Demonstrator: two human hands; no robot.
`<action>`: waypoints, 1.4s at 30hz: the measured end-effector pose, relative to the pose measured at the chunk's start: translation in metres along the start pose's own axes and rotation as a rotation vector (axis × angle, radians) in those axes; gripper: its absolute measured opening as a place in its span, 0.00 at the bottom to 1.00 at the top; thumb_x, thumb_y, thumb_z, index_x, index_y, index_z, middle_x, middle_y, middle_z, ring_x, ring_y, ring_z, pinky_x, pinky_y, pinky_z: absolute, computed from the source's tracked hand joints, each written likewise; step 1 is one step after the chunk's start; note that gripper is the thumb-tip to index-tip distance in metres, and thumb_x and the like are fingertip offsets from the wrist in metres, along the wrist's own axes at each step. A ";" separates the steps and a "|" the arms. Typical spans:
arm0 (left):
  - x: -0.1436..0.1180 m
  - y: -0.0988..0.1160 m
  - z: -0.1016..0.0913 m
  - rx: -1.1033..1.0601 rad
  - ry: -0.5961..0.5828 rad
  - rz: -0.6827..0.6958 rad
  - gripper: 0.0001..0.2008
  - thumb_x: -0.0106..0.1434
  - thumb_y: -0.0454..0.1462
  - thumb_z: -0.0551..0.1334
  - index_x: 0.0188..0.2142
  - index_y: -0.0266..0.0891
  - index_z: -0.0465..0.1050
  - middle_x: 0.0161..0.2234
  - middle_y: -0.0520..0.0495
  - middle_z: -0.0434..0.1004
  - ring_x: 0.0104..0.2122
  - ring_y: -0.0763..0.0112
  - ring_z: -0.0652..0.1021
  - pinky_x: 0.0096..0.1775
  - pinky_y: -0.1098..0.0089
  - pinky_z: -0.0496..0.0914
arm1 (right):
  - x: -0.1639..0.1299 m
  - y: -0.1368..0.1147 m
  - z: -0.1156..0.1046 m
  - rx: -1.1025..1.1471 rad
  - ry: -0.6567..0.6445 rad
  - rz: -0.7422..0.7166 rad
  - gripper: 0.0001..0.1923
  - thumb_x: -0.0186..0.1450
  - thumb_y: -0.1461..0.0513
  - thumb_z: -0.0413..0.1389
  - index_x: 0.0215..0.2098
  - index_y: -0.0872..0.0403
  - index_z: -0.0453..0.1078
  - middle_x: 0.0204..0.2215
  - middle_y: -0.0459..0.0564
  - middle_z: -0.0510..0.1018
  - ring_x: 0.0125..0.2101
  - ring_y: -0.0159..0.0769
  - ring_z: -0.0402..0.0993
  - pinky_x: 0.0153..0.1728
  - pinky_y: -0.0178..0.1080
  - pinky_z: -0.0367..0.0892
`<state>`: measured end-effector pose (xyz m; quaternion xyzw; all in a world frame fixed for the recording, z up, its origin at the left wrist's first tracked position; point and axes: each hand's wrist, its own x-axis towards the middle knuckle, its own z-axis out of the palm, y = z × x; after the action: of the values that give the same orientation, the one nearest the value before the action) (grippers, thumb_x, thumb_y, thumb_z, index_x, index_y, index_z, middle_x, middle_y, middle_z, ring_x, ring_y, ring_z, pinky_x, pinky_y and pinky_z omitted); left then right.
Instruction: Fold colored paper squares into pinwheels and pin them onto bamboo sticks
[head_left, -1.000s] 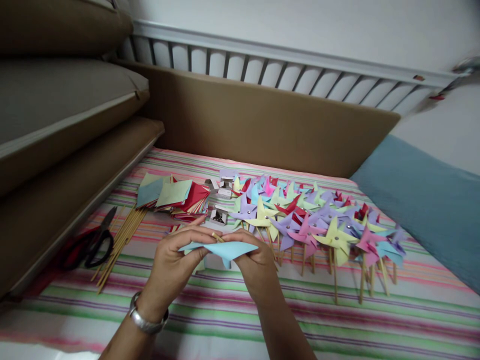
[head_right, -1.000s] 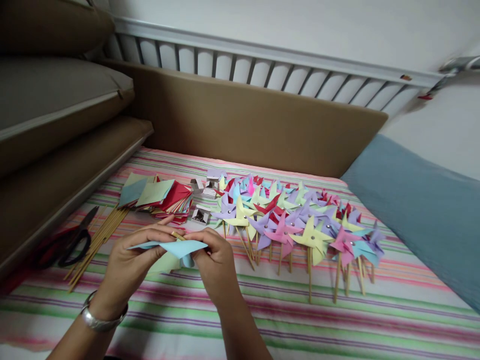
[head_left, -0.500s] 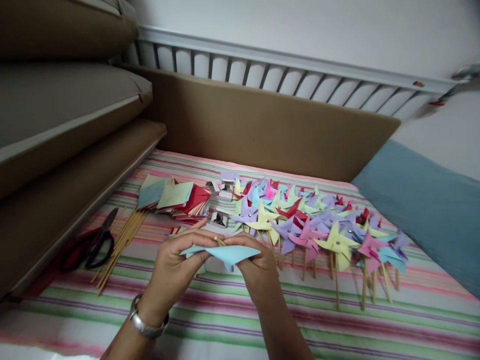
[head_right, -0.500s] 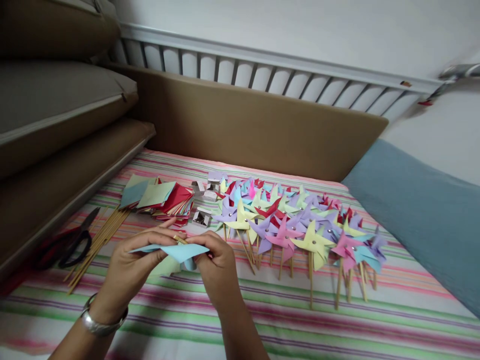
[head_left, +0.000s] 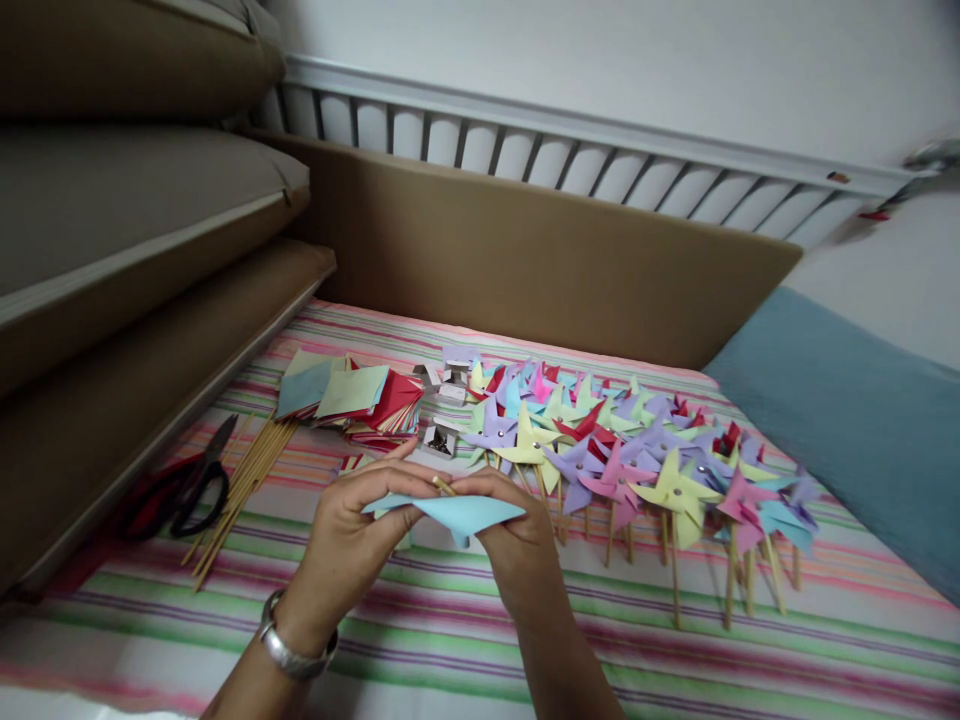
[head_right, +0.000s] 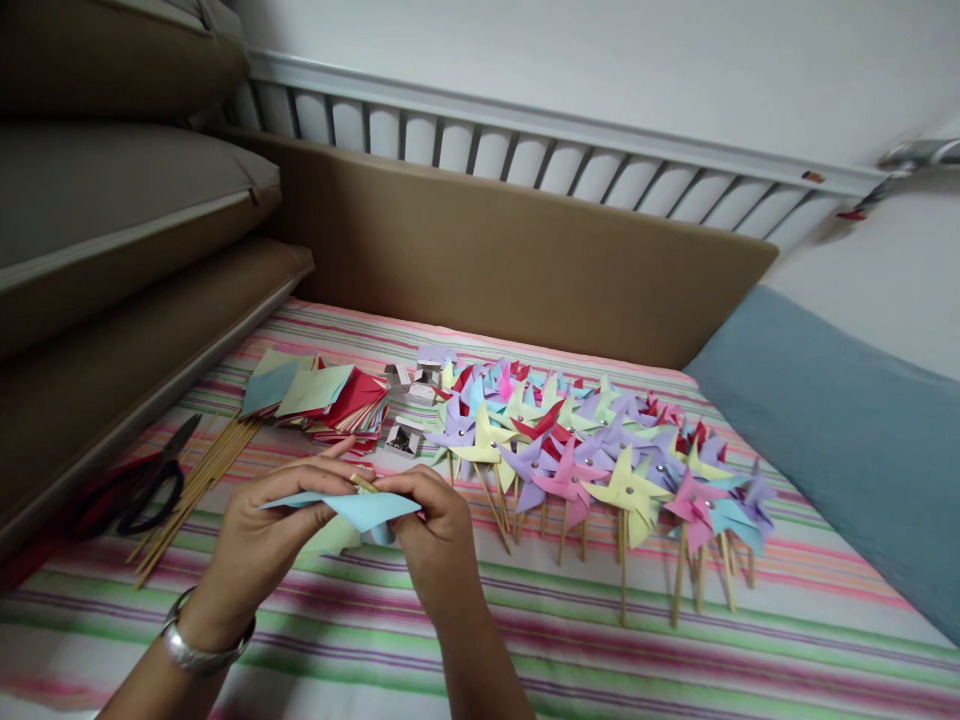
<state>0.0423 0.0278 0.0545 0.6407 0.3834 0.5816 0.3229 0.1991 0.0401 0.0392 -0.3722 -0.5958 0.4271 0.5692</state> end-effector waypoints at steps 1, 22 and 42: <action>0.000 0.000 0.000 0.003 -0.001 -0.001 0.02 0.55 0.34 0.64 0.29 0.42 0.77 0.32 0.47 0.81 0.35 0.65 0.79 0.54 0.49 0.62 | 0.000 0.000 0.000 0.004 0.001 -0.004 0.08 0.54 0.67 0.58 0.30 0.51 0.76 0.23 0.46 0.73 0.25 0.32 0.69 0.25 0.34 0.63; -0.001 0.000 0.003 -0.073 0.057 0.001 0.03 0.52 0.32 0.66 0.27 0.42 0.76 0.30 0.50 0.80 0.33 0.67 0.78 0.54 0.53 0.63 | 0.000 -0.001 -0.003 -0.054 -0.027 -0.035 0.06 0.57 0.63 0.57 0.30 0.50 0.77 0.25 0.48 0.75 0.26 0.34 0.71 0.26 0.34 0.64; -0.001 -0.001 0.002 -0.143 0.059 -0.028 0.04 0.52 0.31 0.66 0.26 0.42 0.76 0.29 0.50 0.80 0.32 0.68 0.78 0.55 0.52 0.61 | -0.002 -0.003 0.001 -0.074 -0.019 -0.016 0.06 0.57 0.63 0.56 0.23 0.53 0.74 0.22 0.45 0.69 0.24 0.31 0.65 0.26 0.33 0.61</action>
<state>0.0441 0.0273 0.0526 0.5932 0.3591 0.6214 0.3648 0.1981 0.0367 0.0416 -0.3842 -0.6196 0.4034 0.5529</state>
